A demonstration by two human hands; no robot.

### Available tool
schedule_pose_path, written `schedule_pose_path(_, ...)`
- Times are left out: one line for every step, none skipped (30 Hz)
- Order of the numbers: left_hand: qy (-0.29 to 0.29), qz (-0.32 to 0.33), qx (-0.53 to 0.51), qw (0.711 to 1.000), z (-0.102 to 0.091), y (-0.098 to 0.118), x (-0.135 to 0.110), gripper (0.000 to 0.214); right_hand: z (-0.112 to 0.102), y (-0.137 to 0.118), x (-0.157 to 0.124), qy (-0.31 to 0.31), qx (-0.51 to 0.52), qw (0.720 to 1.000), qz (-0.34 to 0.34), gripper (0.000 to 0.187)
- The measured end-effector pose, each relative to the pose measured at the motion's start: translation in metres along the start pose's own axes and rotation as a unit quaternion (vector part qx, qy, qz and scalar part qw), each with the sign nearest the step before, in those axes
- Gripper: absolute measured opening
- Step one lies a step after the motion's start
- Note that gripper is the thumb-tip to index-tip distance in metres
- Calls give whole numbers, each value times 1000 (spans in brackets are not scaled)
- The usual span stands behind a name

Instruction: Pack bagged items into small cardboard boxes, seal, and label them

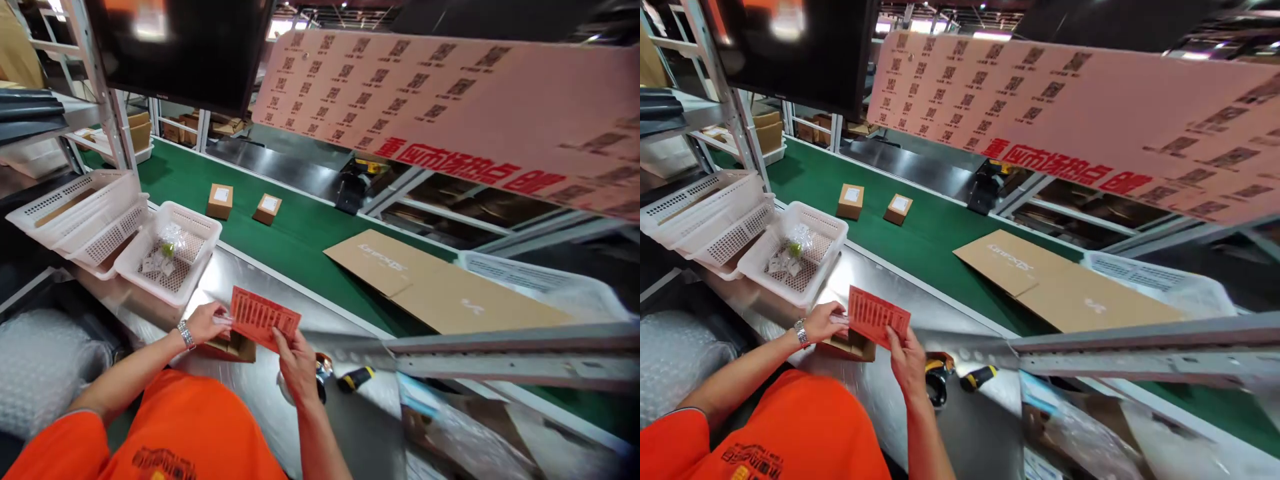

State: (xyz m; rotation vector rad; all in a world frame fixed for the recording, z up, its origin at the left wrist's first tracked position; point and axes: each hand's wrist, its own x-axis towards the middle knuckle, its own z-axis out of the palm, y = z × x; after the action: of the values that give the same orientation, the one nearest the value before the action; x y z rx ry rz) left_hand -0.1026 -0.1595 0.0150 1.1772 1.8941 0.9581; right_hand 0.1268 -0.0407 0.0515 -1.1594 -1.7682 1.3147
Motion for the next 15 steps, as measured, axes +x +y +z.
schedule_pose_path(-1, -12, 21, 1000, 5, -5, 2, 41, -11, 0, -2, 27, -20, 999, -2, 60)
schedule_pose_path(-6, -19, 38, 999, 8, -10, 3, 46, -21, 2, -5, 45, -42, 998, -1, 59)
schedule_pose_path(-15, -17, 50, 998, 11, -15, 4, 52, -30, 3, -7, 54, -69, 996, -1, 56)
schedule_pose_path(-25, -6, 60, 998, 12, -19, 5, 57, -37, 4, -11, 58, -99, 993, -4, 54)
schedule_pose_path(-34, 13, 69, 997, 13, -22, 5, 58, -42, 5, -14, 55, -127, 990, -10, 52)
schedule_pose_path(-37, 35, 77, 996, 11, -25, 5, 57, -44, 6, -18, 46, -147, 988, -17, 50)
schedule_pose_path(-35, 57, 82, 994, 7, -28, 6, 52, -45, 6, -21, 36, -161, 986, -25, 48)
schedule_pose_path(-29, 73, 88, 993, -1, -30, 7, 46, -43, 7, -24, 24, -170, 985, -35, 47)
schedule_pose_path(-18, 78, 105, 991, -12, -34, 11, 41, -41, 7, -27, 12, -173, 984, -44, 46)
schedule_pose_path(-3, 74, 133, 988, -27, -38, 16, 38, -39, 8, -30, 6, -174, 983, -51, 45)
schedule_pose_path(15, 62, 167, 984, -46, -42, 22, 37, -37, 9, -32, 7, -173, 983, -55, 46)
schedule_pose_path(35, 45, 205, 977, -67, -48, 30, 38, -35, 10, -34, 20, -170, 984, -52, 48)
schedule_pose_path(53, 23, 237, 970, -90, -54, 39, 40, -34, 12, -36, 42, -165, 985, -40, 50)
schedule_pose_path(70, 0, 264, 962, -114, -61, 47, 44, -34, 15, -38, 68, -161, 984, -19, 54)
schedule_pose_path(82, -21, 283, 955, -137, -68, 55, 51, -34, 18, -39, 94, -158, 983, 10, 59)
